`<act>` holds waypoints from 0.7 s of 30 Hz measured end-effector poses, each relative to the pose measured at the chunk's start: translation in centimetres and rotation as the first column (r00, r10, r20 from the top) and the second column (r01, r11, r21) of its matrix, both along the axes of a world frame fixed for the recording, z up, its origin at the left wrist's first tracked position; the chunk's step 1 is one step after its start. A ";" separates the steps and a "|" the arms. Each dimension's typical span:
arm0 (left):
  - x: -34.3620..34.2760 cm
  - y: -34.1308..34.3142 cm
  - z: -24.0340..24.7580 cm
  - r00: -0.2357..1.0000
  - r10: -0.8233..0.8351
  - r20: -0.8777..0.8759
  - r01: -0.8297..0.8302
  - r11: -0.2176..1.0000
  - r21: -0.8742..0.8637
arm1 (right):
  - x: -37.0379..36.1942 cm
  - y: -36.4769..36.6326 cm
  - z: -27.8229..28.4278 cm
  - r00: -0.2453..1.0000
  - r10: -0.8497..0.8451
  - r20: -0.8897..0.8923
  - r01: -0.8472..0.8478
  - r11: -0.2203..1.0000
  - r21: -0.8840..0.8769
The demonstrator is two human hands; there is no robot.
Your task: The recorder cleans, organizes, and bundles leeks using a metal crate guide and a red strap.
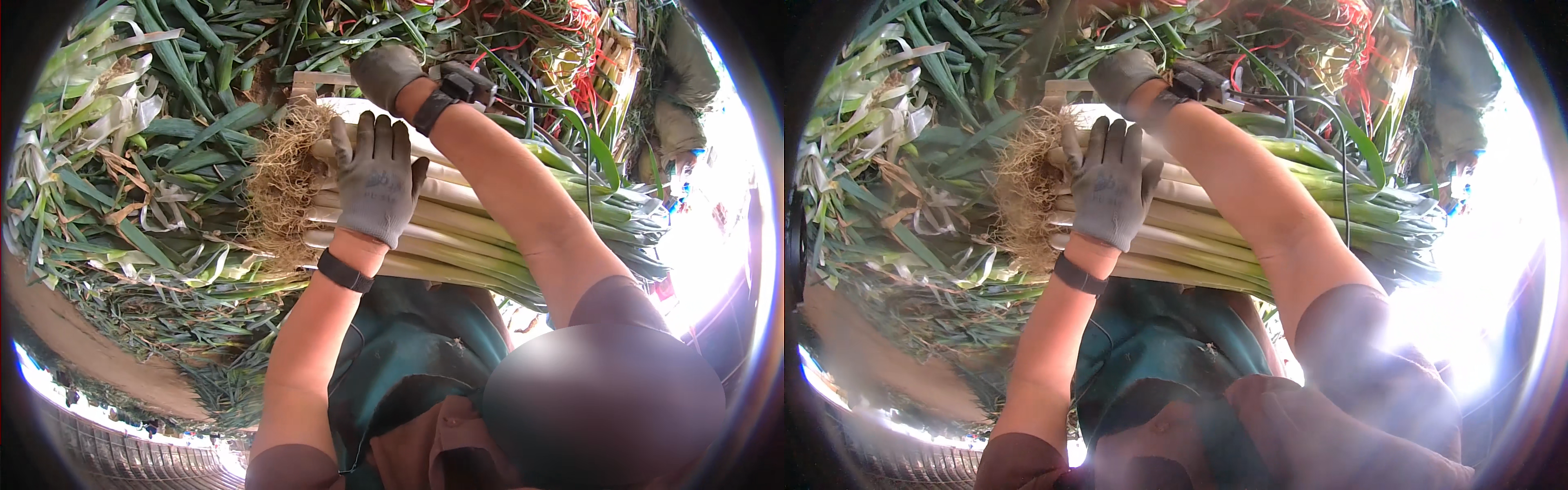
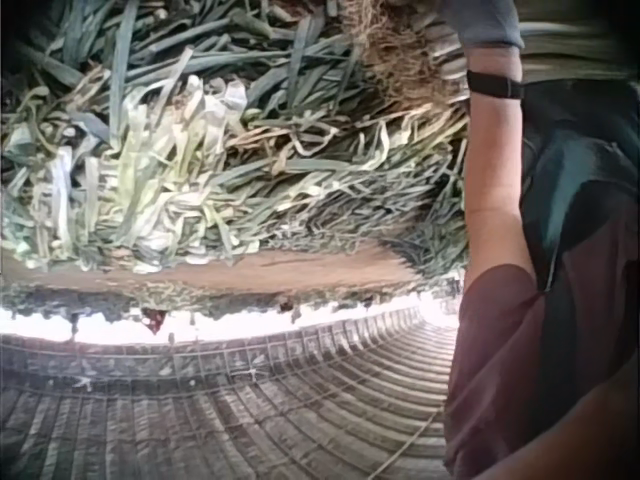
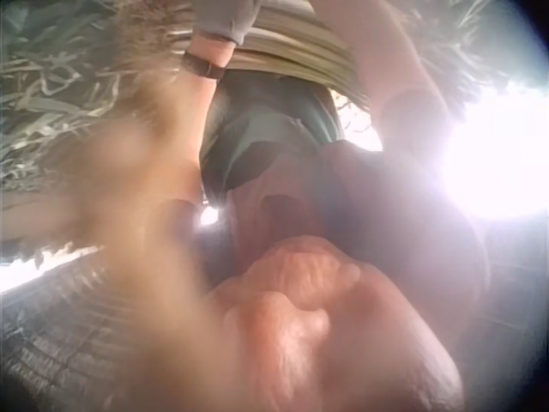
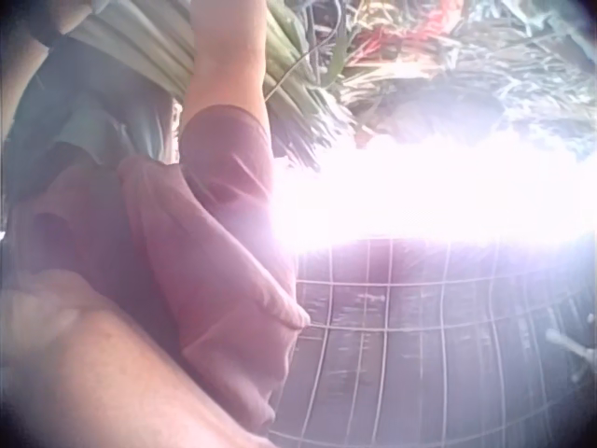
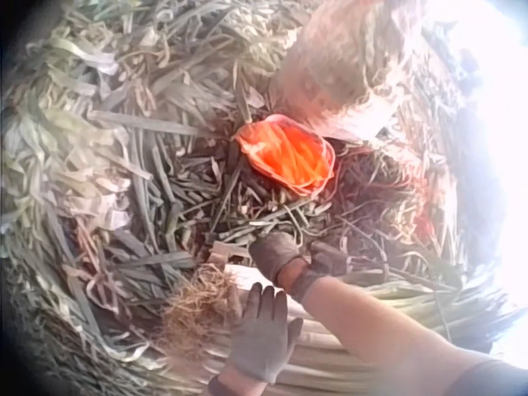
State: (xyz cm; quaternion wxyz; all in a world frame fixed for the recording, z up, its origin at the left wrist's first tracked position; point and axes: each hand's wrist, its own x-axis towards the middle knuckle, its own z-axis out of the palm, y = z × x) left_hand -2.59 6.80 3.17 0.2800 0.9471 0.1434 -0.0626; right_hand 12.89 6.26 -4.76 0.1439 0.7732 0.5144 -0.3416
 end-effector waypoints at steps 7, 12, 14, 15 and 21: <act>-1.4 4.2 2.0 0.967 0.059 0.248 0.000 0.973 -0.231 | -1.4 -0.2 -6.6 0.979 0.175 -0.101 -0.162 0.979 0.127; -3.0 14.3 -2.6 0.774 0.633 -0.025 -0.550 0.653 -0.521 | 0.3 -2.3 -9.9 0.950 0.294 -0.103 -0.258 0.929 0.264; -5.9 18.6 -8.9 0.836 0.521 -0.174 -0.541 0.726 -0.425 | -0.3 -0.3 -9.7 0.938 0.327 -0.112 -0.289 0.920 0.265; -7.7 20.5 -12.3 0.882 0.432 -0.187 -0.470 0.804 -0.363 | -0.8 0.9 -9.7 0.930 0.347 -0.121 -0.305 0.913 0.270; -4.3 18.2 -24.6 0.944 -0.053 -0.325 -0.088 0.911 -0.404 | -0.5 0.0 -12.6 0.922 0.336 -0.194 -0.243 0.890 0.387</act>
